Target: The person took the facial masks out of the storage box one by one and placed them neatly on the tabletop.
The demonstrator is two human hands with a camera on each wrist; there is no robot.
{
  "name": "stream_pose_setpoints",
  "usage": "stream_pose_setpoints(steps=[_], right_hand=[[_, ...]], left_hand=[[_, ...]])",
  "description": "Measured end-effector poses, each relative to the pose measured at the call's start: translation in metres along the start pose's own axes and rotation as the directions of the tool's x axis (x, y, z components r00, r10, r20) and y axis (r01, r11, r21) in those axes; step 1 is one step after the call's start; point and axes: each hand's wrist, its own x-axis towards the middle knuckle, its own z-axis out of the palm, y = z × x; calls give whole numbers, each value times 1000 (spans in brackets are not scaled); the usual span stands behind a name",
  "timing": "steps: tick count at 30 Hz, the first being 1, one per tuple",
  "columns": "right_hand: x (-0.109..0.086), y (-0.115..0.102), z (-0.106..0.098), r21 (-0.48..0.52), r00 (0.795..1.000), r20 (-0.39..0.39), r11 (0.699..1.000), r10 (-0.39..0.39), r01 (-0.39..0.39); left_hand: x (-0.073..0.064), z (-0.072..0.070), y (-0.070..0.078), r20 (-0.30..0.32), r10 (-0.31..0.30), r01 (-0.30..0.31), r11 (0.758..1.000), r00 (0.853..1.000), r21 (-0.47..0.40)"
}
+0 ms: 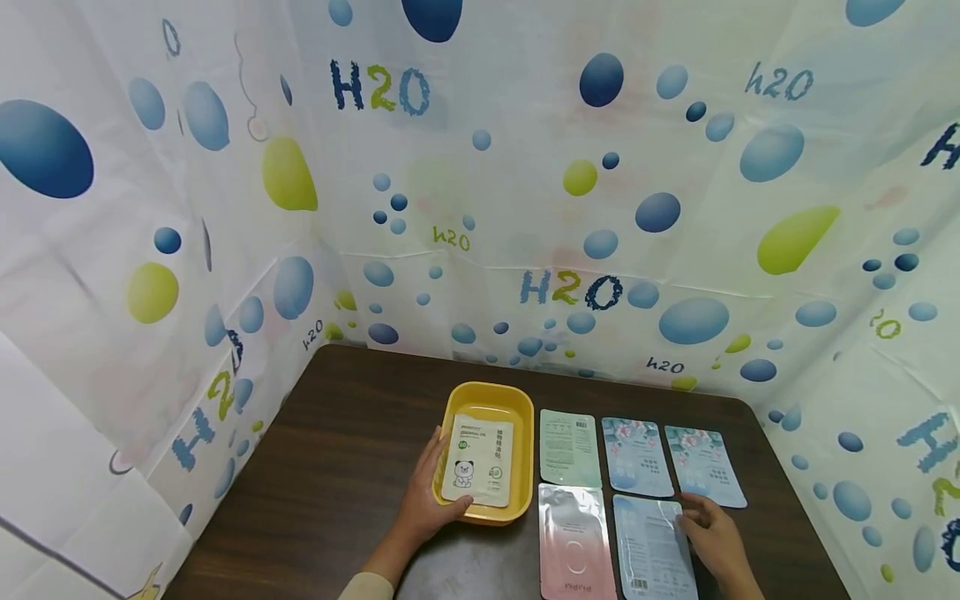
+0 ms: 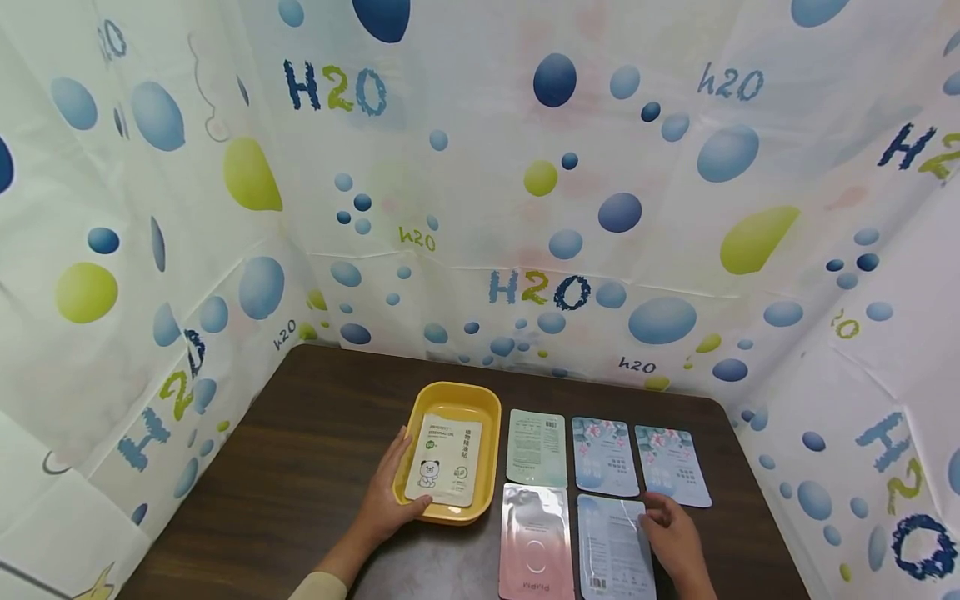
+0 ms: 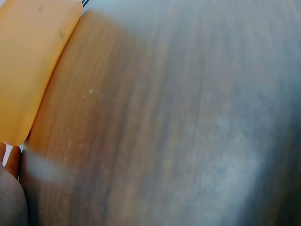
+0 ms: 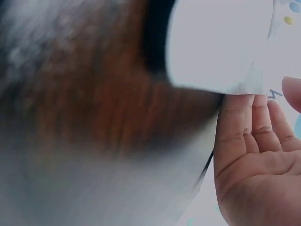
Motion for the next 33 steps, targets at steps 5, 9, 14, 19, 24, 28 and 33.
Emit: stream_pose_setpoints(steps=[5, 9, 14, 19, 24, 28, 33], right_hand=[[0, -1, 0, -40, 999, -34, 999, -15, 13], [1, 1, -1, -43, 999, -43, 999, -25, 24], [-2, -1, -1, -44, 998, -62, 999, -33, 31], [-2, -1, 1, -51, 993, -117, 998, -32, 26], [-3, -3, 2, -12, 987, -162, 1000, -6, 4], [-3, -4, 2, 14, 980, -198, 1000, -10, 13], [-4, -6, 1, 63, 977, -211, 998, 15, -2]], left_hand=[[-1, 0, -1, -1, -4, 4, 1000, 1000, 17], [-1, 0, 0, -2, -10, 10, 1000, 1000, 18], [0, 0, 1, 1, -21, 21, 1000, 1000, 20], [0, 0, 1, 4, -22, 22, 1000, 1000, 14], [0, 0, 0, 1, -22, 22, 1000, 1000, 14], [0, 0, 1, 0, -23, 23, 1000, 1000, 12], [1, 0, 1, 5, -29, 29, 1000, 1000, 12]])
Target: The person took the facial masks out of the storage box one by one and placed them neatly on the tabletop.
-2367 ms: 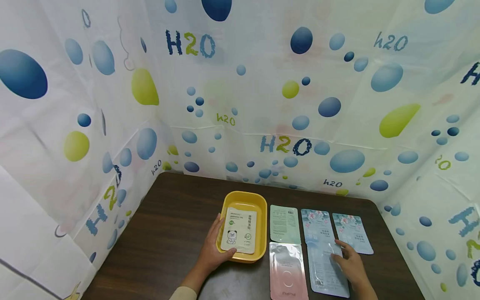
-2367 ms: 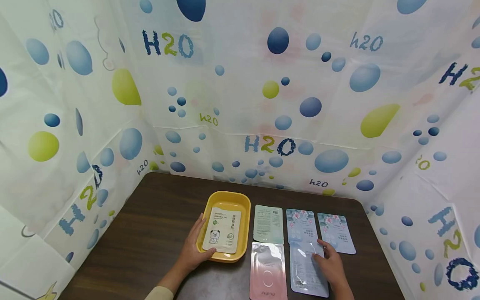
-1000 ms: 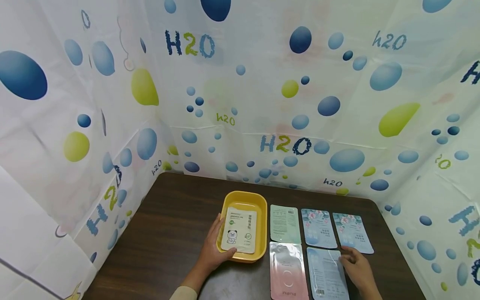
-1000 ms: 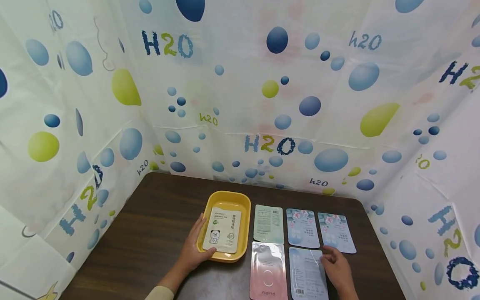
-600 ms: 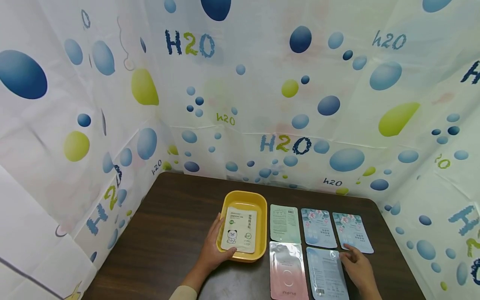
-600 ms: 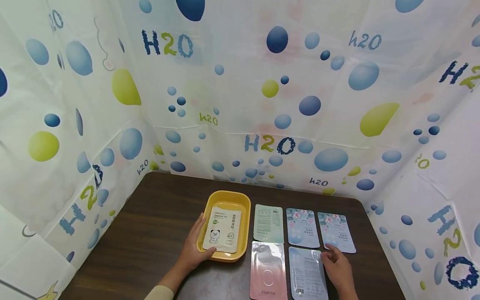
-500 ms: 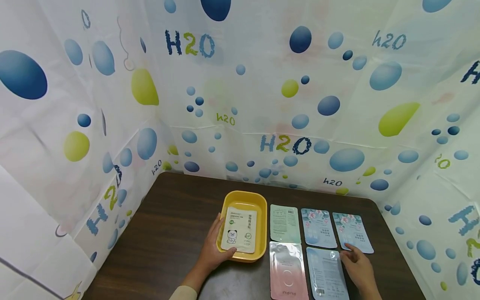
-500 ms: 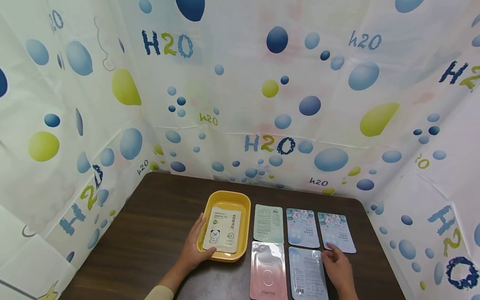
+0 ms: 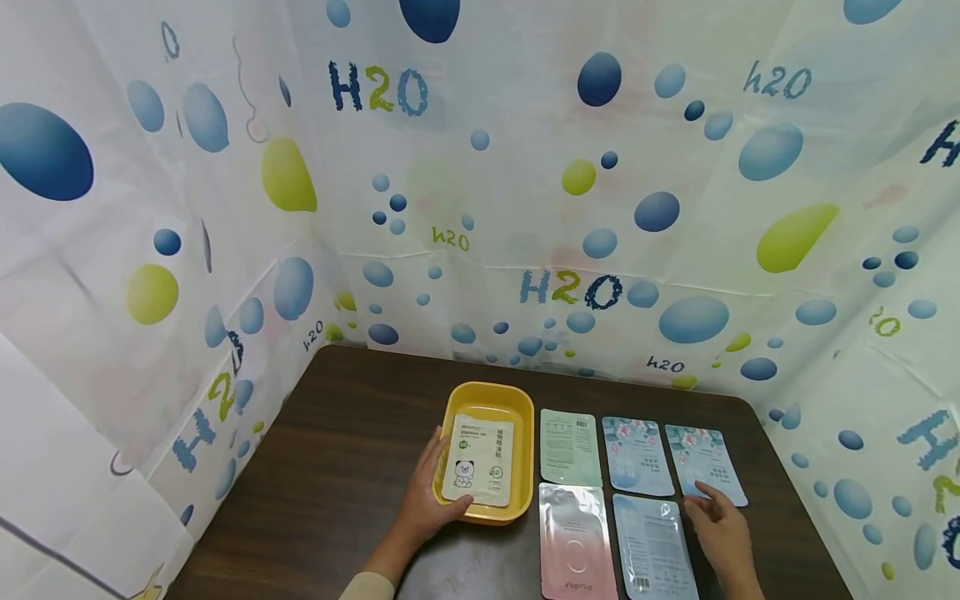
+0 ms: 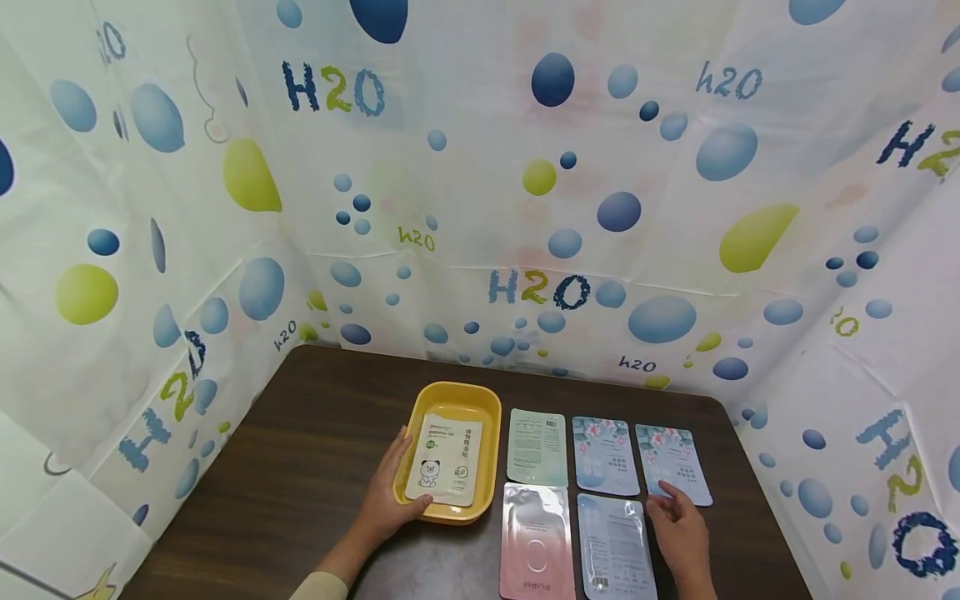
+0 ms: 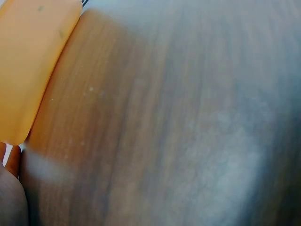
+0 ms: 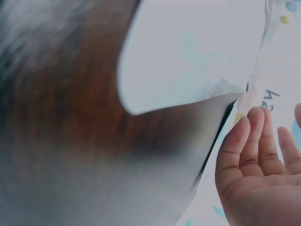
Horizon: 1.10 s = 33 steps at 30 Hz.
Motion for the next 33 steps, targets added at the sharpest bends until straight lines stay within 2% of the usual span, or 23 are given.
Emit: stream_pose_setpoints(steps=[3, 11, 18, 23, 30, 33], right_hand=[[-1, -3, -1, 35, 1000, -10, 999, 10, -9], [-2, -13, -2, 137, 996, -82, 989, -42, 53], [-2, -26, -3, 229, 995, -88, 972, -40, 59], [-5, -38, -2, 341, 995, -92, 938, -30, 60], [-6, -55, -3, 399, 998, -57, 916, -26, 46], [-6, -65, -3, 458, 999, -37, 887, -40, 53]], left_hand=[[0, 0, 0, 3, -2, 2, 1000, 1000, 1], [-1, 0, -1, -1, 4, -4, 1000, 1000, 8], [1, -1, 0, 4, -1, 1, 1000, 1000, 2], [1, -1, 0, 4, 5, -5, 1000, 1000, 0], [0, 0, -1, 2, 10, -10, 1000, 1000, -3], [0, 0, -2, -3, 17, -17, 1000, 1000, 0]])
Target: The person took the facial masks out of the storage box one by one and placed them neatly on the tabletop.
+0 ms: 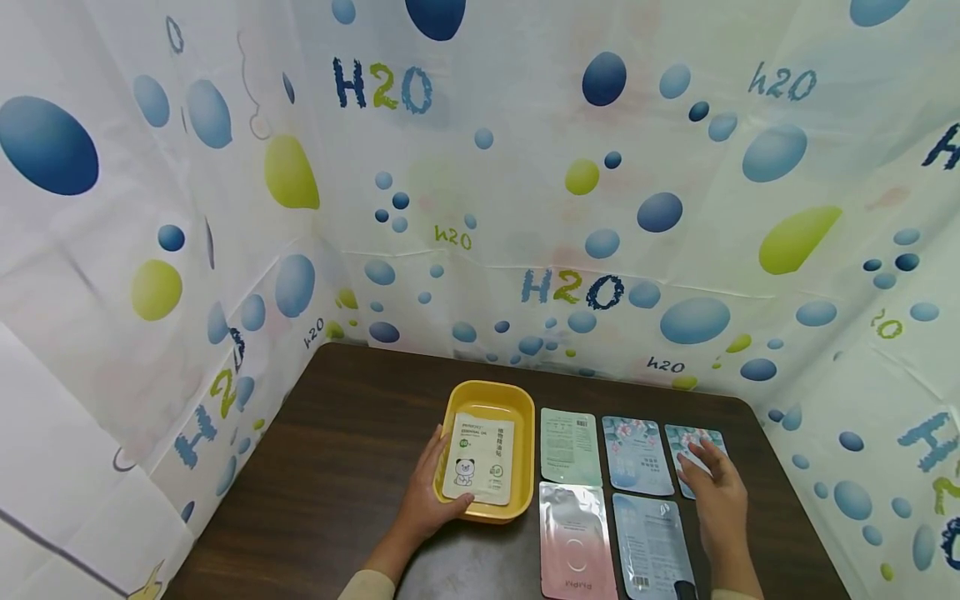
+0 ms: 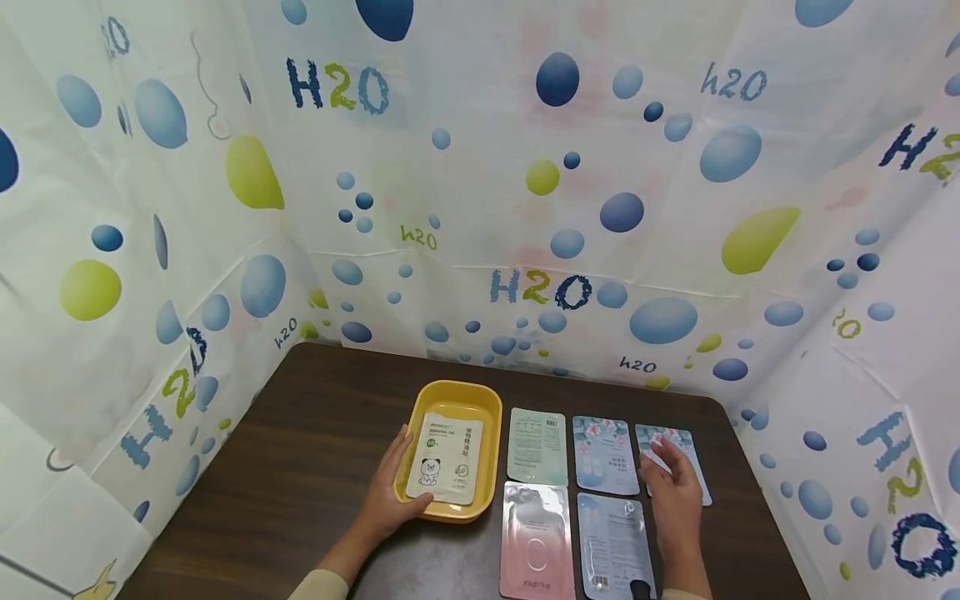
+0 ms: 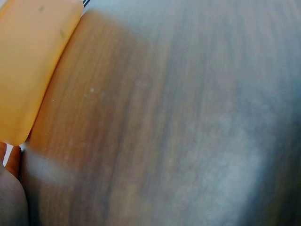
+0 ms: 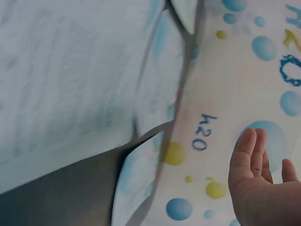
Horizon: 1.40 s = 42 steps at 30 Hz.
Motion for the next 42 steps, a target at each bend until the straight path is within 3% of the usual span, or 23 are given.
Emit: stream_pose_setpoints(steps=[8, 19, 32, 42], right_hand=[[0, -24, 12, 196, 997, 66, 980, -50, 36], [-2, -36, 44, 204, 981, 149, 975, -125, 94], [-11, -55, 82, 267, 936, 288, 956, -203, 126], [-20, -63, 113, 296, 909, 344, 946, -236, 133]], left_hand=[[1, -1, 1, -6, 3, -3, 1000, 1000, -17], [-1, 0, 0, -6, -2, 2, 1000, 1000, -11], [-1, 0, 0, -1, -2, 2, 1000, 1000, -3], [-1, 0, -1, 5, -1, 1, 1000, 1000, -7]])
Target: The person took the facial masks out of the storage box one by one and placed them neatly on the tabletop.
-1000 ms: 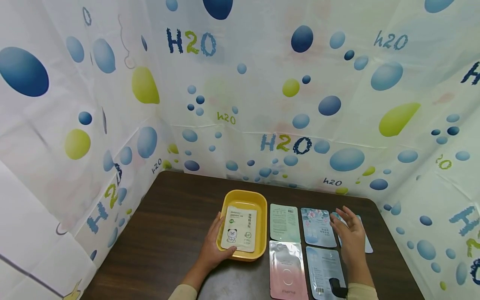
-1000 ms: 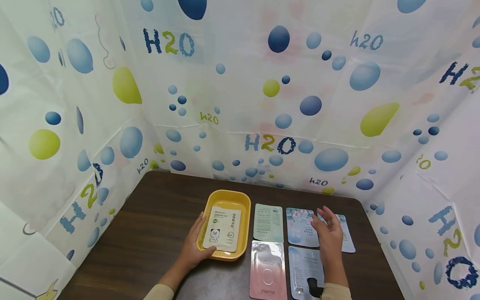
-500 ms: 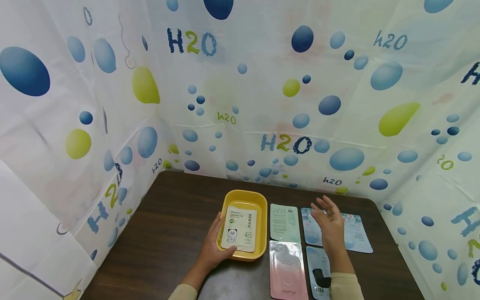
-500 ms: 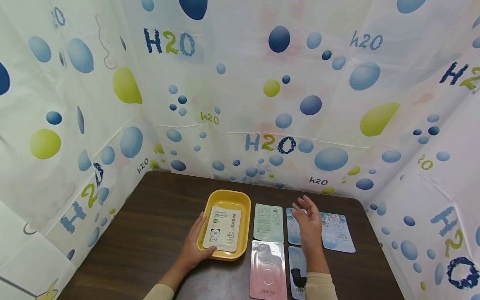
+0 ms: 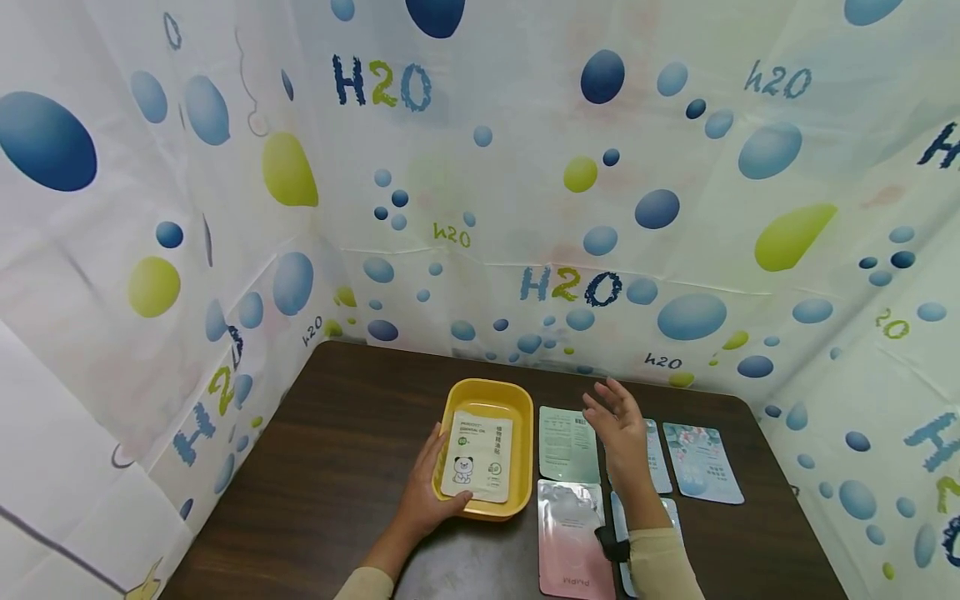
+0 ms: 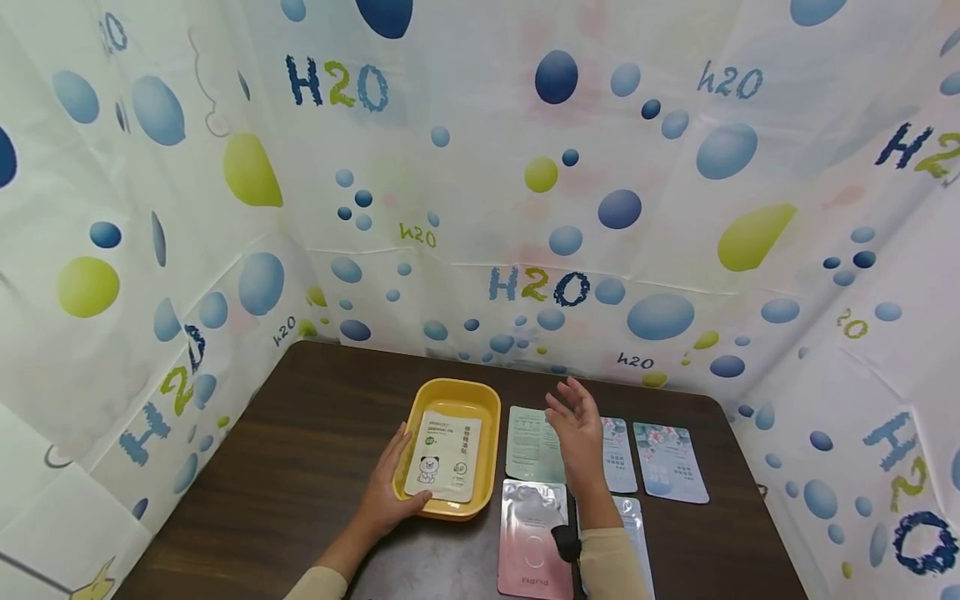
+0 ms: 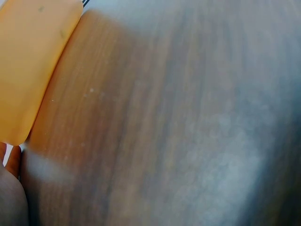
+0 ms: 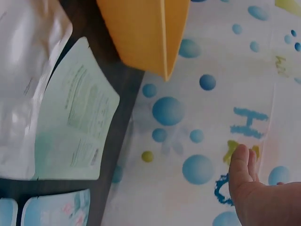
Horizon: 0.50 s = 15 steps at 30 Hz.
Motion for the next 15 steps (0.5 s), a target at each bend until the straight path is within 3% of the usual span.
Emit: stream_pose_setpoints(steps=[15], right_hand=[[4, 5, 42, 94, 999, 42, 996, -5, 1]], left_hand=[[0, 0, 1, -3, 0, 0, 1000, 1000, -6]])
